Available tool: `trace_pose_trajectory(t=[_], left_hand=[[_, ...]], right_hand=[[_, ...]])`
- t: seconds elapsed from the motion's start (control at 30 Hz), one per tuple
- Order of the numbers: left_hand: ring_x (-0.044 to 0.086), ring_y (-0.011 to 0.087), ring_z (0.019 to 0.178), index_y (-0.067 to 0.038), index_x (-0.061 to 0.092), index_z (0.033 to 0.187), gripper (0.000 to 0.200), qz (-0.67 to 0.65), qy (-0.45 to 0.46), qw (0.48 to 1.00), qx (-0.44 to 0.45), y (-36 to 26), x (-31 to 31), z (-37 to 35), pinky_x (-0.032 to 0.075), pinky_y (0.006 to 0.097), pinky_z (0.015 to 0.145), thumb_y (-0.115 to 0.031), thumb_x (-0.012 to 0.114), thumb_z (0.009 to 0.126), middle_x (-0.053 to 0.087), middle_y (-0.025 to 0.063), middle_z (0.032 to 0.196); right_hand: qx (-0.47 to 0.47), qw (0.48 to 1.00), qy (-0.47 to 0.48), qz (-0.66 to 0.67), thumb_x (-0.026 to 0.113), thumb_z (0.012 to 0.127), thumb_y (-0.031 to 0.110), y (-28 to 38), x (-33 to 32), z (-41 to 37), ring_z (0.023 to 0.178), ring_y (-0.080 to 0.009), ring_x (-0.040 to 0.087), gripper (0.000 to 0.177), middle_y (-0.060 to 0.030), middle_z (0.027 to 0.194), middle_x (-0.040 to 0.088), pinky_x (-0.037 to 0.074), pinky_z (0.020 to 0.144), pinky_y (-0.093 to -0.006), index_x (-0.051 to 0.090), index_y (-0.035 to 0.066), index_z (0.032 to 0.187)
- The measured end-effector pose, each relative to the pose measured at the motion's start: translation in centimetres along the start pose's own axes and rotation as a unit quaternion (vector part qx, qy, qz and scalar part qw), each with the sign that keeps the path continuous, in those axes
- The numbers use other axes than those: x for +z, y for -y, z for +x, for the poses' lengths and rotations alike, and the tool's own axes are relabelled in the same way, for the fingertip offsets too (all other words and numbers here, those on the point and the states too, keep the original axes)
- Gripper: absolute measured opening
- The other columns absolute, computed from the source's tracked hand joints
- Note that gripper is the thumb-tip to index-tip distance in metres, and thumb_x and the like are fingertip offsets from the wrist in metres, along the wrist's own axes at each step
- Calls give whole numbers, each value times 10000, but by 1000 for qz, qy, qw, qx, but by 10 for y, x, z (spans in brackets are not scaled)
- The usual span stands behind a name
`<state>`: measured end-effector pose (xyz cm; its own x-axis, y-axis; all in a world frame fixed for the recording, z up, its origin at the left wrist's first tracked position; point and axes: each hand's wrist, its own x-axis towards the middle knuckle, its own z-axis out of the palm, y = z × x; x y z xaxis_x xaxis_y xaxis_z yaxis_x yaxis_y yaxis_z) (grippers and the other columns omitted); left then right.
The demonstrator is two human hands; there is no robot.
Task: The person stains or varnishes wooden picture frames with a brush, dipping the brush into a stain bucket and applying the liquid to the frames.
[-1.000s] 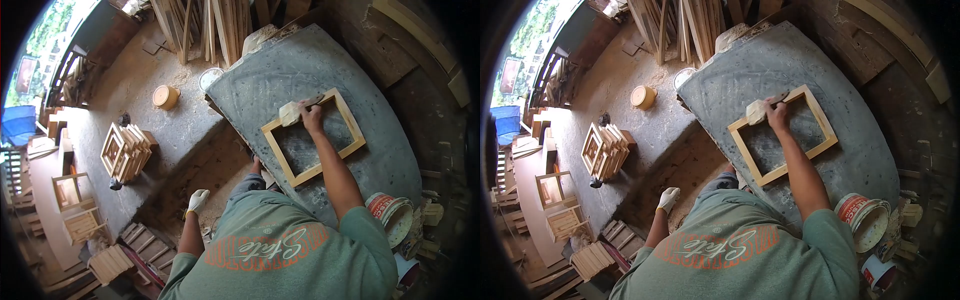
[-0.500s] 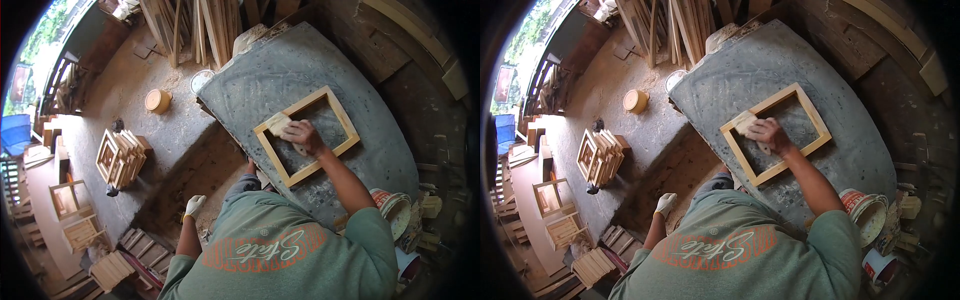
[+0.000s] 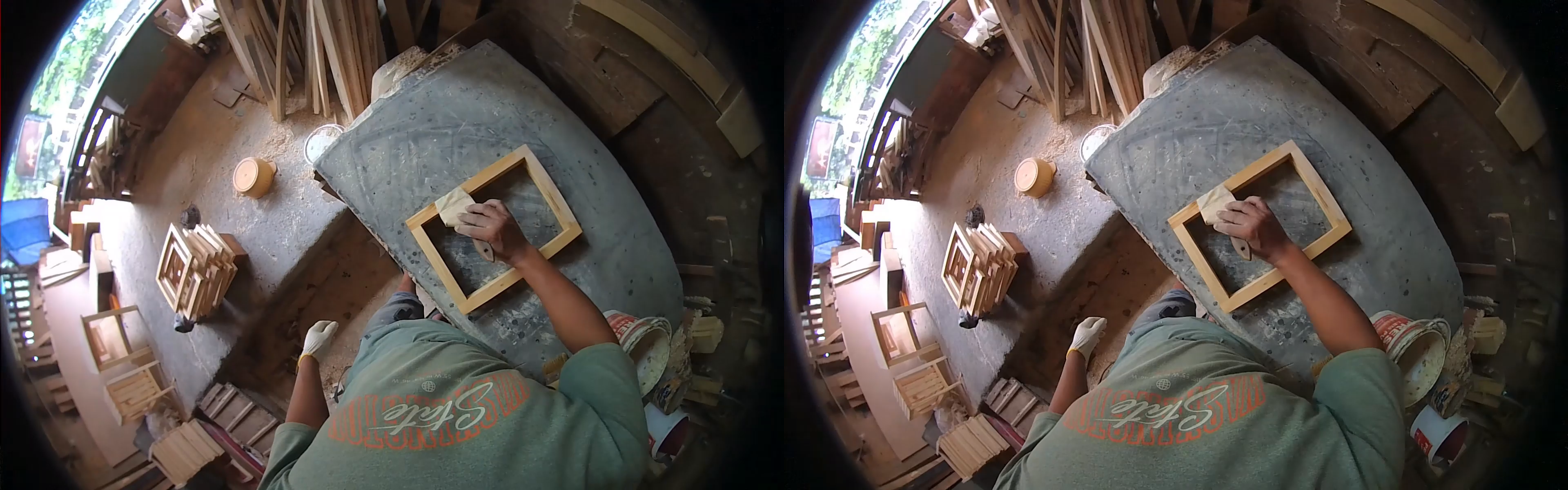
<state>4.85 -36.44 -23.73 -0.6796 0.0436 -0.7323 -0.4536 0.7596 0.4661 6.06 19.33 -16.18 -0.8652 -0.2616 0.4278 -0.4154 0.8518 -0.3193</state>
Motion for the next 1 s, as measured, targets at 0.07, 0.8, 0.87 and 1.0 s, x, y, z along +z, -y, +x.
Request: trace_pose_trajectory(t=[0.07,0.8,0.87,1.0], left_hand=[[628,146,815,-31,654,1139,383,1,0,1000,-12,-8,-4,-5,489,296,695,-351,625,931,683,42,978],[602,118,713,0,682,1077,349,-53,-10,998,-10,-7,8,1,483,273,640,-308,664,915,670,33,858],[601,117,711,-1,682,1076,347,-73,-10,997,-12,-8,9,2,482,275,634,-308,663,916,670,31,858],[601,112,710,-4,681,1077,341,-67,-5,998,-14,-18,8,-3,479,271,622,-305,663,918,671,30,861]], right_hand=[[21,1000,15,-3,569,858,176,-7,-5,-7,1121,-194,616,228,-7,1127,708,430,932,-397,743,193,1005],[133,978,-79,-142,653,771,99,-94,-66,-26,1079,-275,625,314,-51,1105,697,443,867,-419,711,158,1074],[143,981,-71,-108,626,794,121,-55,-39,-23,1067,-272,629,281,-68,1093,697,454,861,-407,727,155,1054],[93,993,-70,-22,570,843,178,0,-11,-12,1031,-252,650,235,-63,1080,703,466,867,-416,736,162,1008]])
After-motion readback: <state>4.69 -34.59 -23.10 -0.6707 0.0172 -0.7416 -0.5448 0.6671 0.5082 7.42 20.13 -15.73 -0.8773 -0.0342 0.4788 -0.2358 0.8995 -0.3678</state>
